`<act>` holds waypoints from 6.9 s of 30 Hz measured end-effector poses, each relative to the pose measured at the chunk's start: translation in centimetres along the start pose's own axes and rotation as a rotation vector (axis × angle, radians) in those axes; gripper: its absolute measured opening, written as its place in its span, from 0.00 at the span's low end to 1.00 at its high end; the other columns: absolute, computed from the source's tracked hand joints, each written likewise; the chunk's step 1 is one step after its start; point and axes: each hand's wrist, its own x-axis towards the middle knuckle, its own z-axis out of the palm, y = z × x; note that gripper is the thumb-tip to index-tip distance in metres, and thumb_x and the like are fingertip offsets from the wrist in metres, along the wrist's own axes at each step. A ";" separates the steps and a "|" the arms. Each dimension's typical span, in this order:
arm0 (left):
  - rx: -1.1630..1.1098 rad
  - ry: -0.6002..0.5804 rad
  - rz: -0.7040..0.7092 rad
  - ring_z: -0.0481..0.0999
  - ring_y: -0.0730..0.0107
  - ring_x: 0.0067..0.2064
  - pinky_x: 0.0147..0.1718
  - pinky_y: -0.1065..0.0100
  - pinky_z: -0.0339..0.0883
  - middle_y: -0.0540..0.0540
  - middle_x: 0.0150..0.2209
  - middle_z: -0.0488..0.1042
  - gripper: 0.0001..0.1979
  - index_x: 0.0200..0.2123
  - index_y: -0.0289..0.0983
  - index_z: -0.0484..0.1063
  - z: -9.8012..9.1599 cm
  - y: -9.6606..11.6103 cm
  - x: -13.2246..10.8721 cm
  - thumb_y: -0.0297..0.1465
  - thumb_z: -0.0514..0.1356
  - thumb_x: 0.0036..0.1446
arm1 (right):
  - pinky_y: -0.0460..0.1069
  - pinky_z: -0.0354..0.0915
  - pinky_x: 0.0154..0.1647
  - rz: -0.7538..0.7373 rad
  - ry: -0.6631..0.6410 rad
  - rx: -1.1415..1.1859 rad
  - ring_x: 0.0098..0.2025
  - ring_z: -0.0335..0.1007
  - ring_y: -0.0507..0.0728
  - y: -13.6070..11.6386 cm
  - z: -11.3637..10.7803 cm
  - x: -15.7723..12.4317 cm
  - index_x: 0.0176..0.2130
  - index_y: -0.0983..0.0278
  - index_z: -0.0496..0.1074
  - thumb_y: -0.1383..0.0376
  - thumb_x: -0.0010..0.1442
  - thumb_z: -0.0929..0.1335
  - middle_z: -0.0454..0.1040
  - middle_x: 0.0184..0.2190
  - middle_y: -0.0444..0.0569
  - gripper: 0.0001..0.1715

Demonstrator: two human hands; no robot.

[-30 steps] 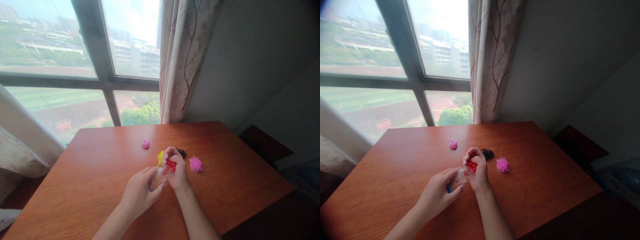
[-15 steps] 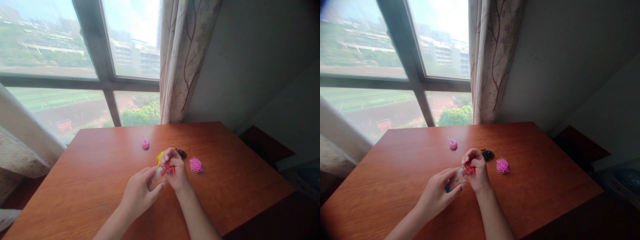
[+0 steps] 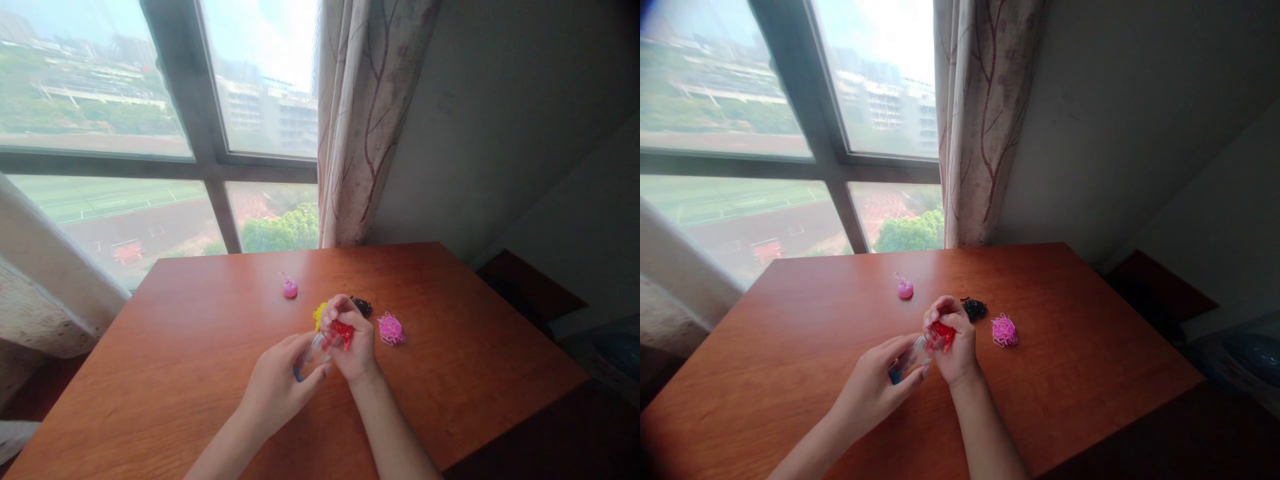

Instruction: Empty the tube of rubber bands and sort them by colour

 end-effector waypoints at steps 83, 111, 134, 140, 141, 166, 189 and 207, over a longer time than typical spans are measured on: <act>-0.086 -0.003 -0.040 0.68 0.70 0.29 0.29 0.72 0.58 0.51 0.28 0.72 0.09 0.36 0.36 0.74 0.0 0.0 -0.1 0.36 0.60 0.57 | 0.43 0.60 0.28 -0.011 -0.015 0.015 0.28 0.64 0.49 0.6 0.6 -0.1 0.31 0.60 0.76 0.78 0.39 0.65 0.69 0.25 0.40 0.19; -0.012 -0.141 -0.005 0.72 0.68 0.32 0.32 0.72 0.60 0.51 0.33 0.78 0.14 0.44 0.40 0.77 -1.1 0.3 -0.1 0.32 0.61 0.53 | 0.40 0.55 0.18 -0.104 0.124 -0.078 0.21 0.60 0.46 -0.5 0.2 0.1 0.33 0.63 0.73 0.63 0.56 0.71 0.67 0.23 0.39 0.05; -0.142 -0.032 -0.066 0.67 0.71 0.28 0.28 0.73 0.59 0.52 0.27 0.74 0.10 0.37 0.36 0.78 -0.9 0.6 0.2 0.32 0.59 0.53 | 0.44 0.61 0.31 -0.092 0.020 -0.111 0.28 0.66 0.50 0.5 0.8 -0.4 0.32 0.62 0.75 0.75 0.44 0.67 0.72 0.26 0.42 0.14; -0.110 -0.029 -0.066 0.70 0.69 0.30 0.31 0.71 0.62 0.50 0.29 0.76 0.13 0.40 0.36 0.78 -1.0 0.6 0.3 0.34 0.60 0.54 | 0.45 0.62 0.30 -0.091 0.036 -0.098 0.27 0.65 0.50 0.2 0.9 -0.5 0.29 0.61 0.75 0.74 0.45 0.68 0.71 0.25 0.40 0.11; -0.113 -0.025 -0.066 0.70 0.69 0.31 0.31 0.71 0.62 0.50 0.29 0.76 0.13 0.41 0.36 0.78 -0.9 0.6 0.3 0.34 0.60 0.54 | 0.46 0.62 0.31 -0.092 0.040 -0.096 0.27 0.65 0.50 0.2 0.9 -0.5 0.29 0.61 0.75 0.74 0.45 0.69 0.71 0.25 0.40 0.10; -0.087 -0.054 -0.008 0.69 0.69 0.30 0.31 0.71 0.60 0.51 0.31 0.76 0.11 0.41 0.38 0.76 -0.5 0.2 0.0 0.33 0.61 0.55 | 0.43 0.64 0.29 -0.155 0.011 -0.159 0.39 0.77 0.54 0.0 0.6 -0.6 0.43 0.60 0.75 0.77 0.44 0.64 0.79 0.46 0.49 0.26; 0.027 0.071 0.074 0.76 0.65 0.36 0.36 0.68 0.68 0.47 0.38 0.78 0.18 0.49 0.40 0.73 -0.6 -0.8 0.1 0.31 0.63 0.54 | 0.49 0.67 0.47 0.012 -0.099 -0.122 0.43 0.73 0.54 -0.1 0.7 -0.8 0.48 0.58 0.72 0.76 0.44 0.64 0.78 0.39 0.44 0.31; 0.186 -0.054 0.085 0.77 0.62 0.41 0.41 0.65 0.70 0.46 0.42 0.77 0.20 0.52 0.45 0.72 -0.4 -1.0 -0.1 0.31 0.61 0.54 | 0.49 0.66 0.40 -0.004 -0.027 -0.221 0.39 0.73 0.56 -0.3 0.0 -0.2 0.40 0.61 0.76 0.58 0.63 0.63 0.78 0.35 0.49 0.15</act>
